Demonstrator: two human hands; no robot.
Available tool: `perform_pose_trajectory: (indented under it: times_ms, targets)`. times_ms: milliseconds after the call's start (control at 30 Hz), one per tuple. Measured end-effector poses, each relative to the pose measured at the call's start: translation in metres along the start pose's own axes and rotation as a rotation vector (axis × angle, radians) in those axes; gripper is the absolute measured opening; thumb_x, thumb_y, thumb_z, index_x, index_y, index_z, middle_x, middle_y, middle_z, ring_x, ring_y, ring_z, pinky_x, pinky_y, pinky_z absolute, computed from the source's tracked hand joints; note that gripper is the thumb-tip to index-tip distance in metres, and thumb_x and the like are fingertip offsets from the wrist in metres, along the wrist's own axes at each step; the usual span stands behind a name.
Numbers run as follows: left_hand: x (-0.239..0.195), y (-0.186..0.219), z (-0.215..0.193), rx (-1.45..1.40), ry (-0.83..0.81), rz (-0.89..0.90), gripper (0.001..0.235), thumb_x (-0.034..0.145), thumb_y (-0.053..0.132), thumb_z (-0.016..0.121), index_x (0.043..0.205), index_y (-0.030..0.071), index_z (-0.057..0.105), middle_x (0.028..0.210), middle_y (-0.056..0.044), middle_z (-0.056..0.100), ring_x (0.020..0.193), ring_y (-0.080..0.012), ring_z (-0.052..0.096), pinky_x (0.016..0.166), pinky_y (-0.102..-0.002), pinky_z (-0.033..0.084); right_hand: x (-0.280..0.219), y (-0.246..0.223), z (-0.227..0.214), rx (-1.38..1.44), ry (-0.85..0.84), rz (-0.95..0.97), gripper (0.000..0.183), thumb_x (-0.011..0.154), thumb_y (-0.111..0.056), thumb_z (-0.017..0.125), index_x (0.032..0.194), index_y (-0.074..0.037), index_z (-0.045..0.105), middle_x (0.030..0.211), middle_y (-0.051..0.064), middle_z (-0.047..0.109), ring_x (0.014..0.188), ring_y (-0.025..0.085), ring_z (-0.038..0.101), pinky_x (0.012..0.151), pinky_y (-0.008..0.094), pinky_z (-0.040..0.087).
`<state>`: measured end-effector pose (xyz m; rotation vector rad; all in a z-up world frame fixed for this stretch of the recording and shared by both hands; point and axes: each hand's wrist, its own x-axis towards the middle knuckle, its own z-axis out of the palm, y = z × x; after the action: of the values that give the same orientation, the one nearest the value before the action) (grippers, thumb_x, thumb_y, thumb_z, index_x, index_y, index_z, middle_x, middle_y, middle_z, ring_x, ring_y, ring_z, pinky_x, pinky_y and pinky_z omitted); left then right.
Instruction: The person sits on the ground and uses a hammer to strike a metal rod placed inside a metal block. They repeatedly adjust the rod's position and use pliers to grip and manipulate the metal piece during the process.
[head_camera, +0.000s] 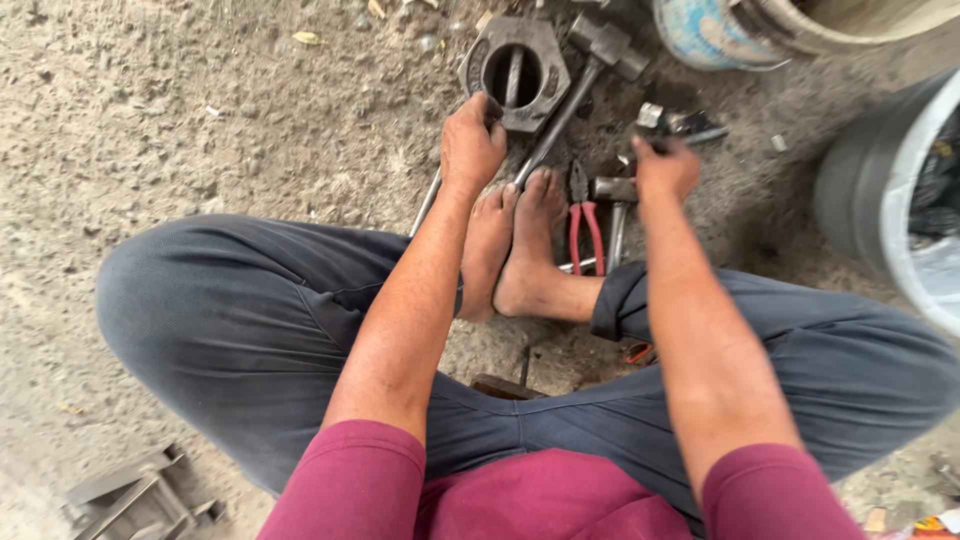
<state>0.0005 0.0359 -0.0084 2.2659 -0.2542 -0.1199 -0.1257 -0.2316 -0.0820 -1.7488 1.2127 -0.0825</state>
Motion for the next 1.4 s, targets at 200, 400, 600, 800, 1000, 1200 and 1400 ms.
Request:
perform_pose_trajectory:
  times_ms: [200,400,600,800,1000,1200,1400]
  targets:
    - [0.012,0.032,0.026,-0.005,-0.317,0.052,0.041,0.084,0.041,0.08,0.089,0.0,0.073,0.085,-0.024,0.07,0.083,-0.0443,0.067,0.074,-0.052,0.052,-0.034,-0.021,-0.028,0.427,0.002,0.098,0.01,0.092,-0.012,0.073,0.097,-0.006,0.067,0.083,0.008,0.07,0.062,0.018,0.065,0.052,0.033,0.052]
    - [-0.01,0.106,0.019,-0.556,-0.795,-0.382,0.044,0.091,0.046,0.073,0.089,0.002,0.074,0.071,-0.005,0.066,0.058,-0.0159,0.055,0.051,-0.032,0.041,-0.101,-0.072,-0.042,0.656,-0.264,-0.375,0.021,0.091,-0.002,0.075,0.102,-0.006,0.058,0.084,0.005,0.065,0.071,0.015,0.061,0.062,0.032,0.052]
    - [-0.021,0.151,-0.015,-0.504,-0.672,-0.129,0.035,0.086,0.037,0.078,0.095,0.003,0.074,0.074,0.003,0.069,0.064,-0.0078,0.057,0.055,-0.028,0.046,-0.131,-0.113,-0.094,0.679,-0.512,-0.412,0.019,0.094,-0.006,0.077,0.103,-0.008,0.061,0.09,0.001,0.066,0.08,0.009,0.064,0.066,0.025,0.055]
    - [-0.022,0.193,-0.07,-0.647,-0.61,0.057,0.019,0.089,0.018,0.081,0.088,0.0,0.073,0.073,-0.007,0.072,0.058,-0.0131,0.065,0.054,-0.03,0.053,-0.138,-0.127,-0.107,0.644,-0.493,-0.497,0.018,0.096,-0.007,0.073,0.106,-0.008,0.059,0.089,0.005,0.07,0.072,0.01,0.067,0.06,0.026,0.056]
    - [0.024,0.18,-0.084,-0.496,-0.286,0.011,0.021,0.088,0.012,0.082,0.1,-0.001,0.07,0.088,-0.01,0.078,0.07,-0.0147,0.076,0.066,-0.03,0.064,-0.113,-0.089,-0.11,0.345,-0.267,-0.234,0.009,0.095,-0.009,0.069,0.1,-0.004,0.065,0.082,0.007,0.074,0.061,0.011,0.066,0.049,0.025,0.049]
    - [0.026,0.089,-0.022,-0.106,0.099,0.334,0.023,0.08,0.015,0.09,0.09,0.004,0.072,0.08,-0.012,0.077,0.072,-0.0237,0.077,0.067,-0.036,0.061,-0.097,-0.046,-0.091,0.039,-0.236,-0.223,0.012,0.089,-0.012,0.074,0.095,-0.001,0.071,0.08,0.009,0.076,0.059,0.013,0.068,0.054,0.029,0.053]
    - [0.022,0.051,0.009,-0.119,0.111,0.1,0.019,0.08,0.012,0.086,0.087,0.004,0.071,0.077,-0.015,0.075,0.073,-0.0269,0.077,0.065,-0.039,0.059,-0.083,-0.013,-0.062,-0.202,-0.233,-0.237,0.028,0.084,-0.025,0.078,0.097,0.0,0.074,0.09,0.019,0.077,0.079,0.029,0.074,0.075,0.042,0.057]
